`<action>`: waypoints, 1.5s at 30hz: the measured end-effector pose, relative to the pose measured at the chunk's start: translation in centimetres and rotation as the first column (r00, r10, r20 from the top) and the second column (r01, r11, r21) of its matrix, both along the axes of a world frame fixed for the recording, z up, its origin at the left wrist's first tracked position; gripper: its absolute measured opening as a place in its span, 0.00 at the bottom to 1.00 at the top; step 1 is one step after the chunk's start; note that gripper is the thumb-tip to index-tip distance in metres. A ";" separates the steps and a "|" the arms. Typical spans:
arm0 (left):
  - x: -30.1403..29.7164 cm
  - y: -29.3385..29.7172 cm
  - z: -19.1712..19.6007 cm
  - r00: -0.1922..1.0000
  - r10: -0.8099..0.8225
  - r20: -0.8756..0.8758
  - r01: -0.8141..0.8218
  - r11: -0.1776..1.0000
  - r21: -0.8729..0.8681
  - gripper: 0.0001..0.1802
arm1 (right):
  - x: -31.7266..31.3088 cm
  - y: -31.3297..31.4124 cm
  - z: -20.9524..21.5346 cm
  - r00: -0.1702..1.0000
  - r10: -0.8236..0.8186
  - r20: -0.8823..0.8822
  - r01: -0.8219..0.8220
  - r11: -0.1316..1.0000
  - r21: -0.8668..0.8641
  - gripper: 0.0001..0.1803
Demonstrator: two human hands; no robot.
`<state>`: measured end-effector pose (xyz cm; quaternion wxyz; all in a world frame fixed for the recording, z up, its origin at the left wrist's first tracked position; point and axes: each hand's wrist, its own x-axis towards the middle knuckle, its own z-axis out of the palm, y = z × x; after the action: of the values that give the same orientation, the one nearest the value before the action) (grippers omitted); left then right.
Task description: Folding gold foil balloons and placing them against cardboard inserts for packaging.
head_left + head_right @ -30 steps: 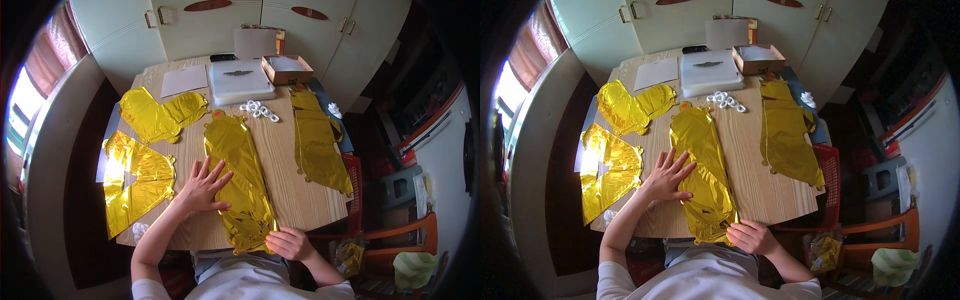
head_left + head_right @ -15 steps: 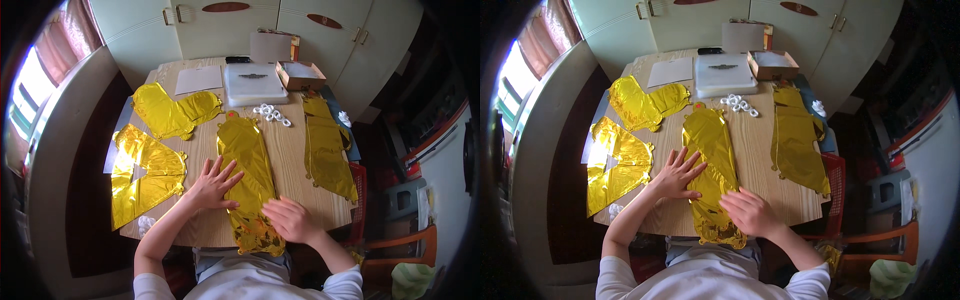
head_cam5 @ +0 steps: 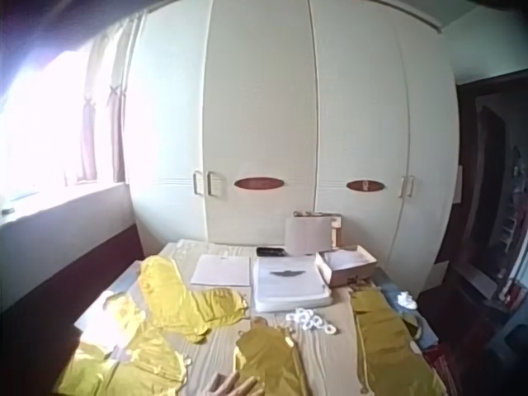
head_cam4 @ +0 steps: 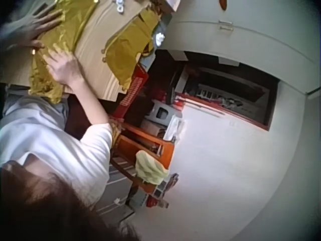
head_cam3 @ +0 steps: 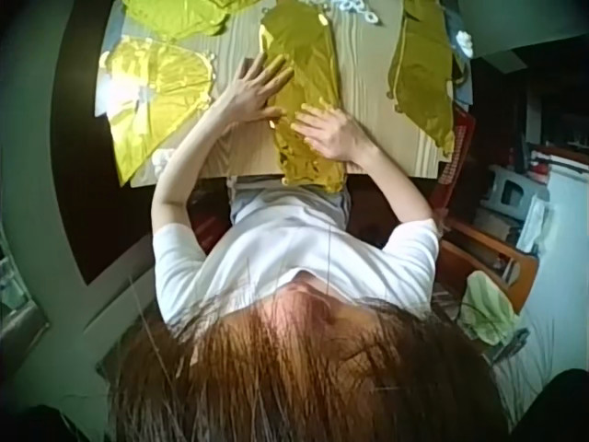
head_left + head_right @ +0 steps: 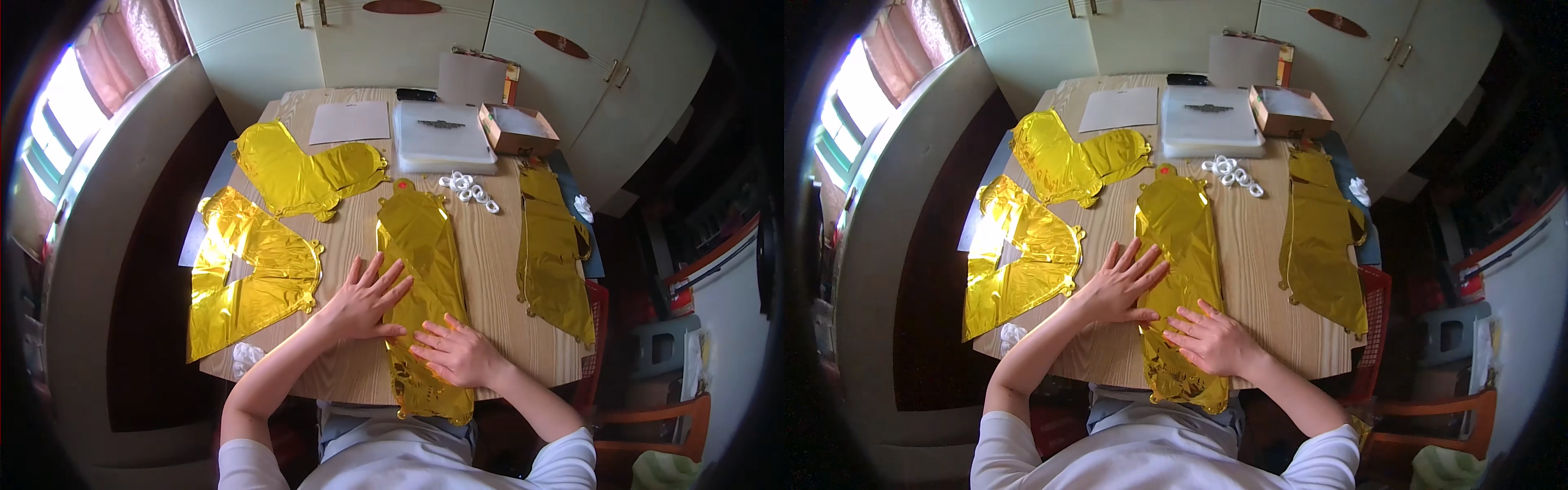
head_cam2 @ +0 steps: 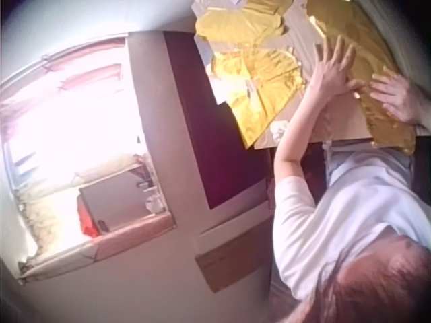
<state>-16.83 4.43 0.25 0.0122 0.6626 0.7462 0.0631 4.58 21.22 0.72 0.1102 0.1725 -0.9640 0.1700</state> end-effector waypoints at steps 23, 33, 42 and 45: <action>1.5 -3.0 1.5 0.993 0.005 0.118 -0.008 1.000 0.022 0.49 | 0.0 0.0 0.1 0.998 -0.023 -0.050 0.023 1.000 0.003 0.16; 1.1 -3.0 0.8 0.994 -0.029 0.103 0.028 1.000 0.010 0.54 | 0.0 -0.1 0.1 0.998 -0.024 -0.061 0.024 1.000 0.000 0.16; -0.9 -0.9 1.3 0.997 0.002 -0.080 -0.004 1.000 -0.022 0.51 | 0.1 0.0 -0.1 0.997 -0.036 -0.064 0.035 0.999 -0.016 0.15; -1.8 0.1 1.0 0.994 0.012 -0.107 -0.015 1.000 -0.025 0.52 | 0.1 0.0 -0.2 0.997 -0.040 -0.062 0.040 0.999 -0.006 0.15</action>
<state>-18.64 4.51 1.22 -0.0197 0.6596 0.7511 0.0179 4.71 21.21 0.51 0.1440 0.1581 -0.9629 0.1646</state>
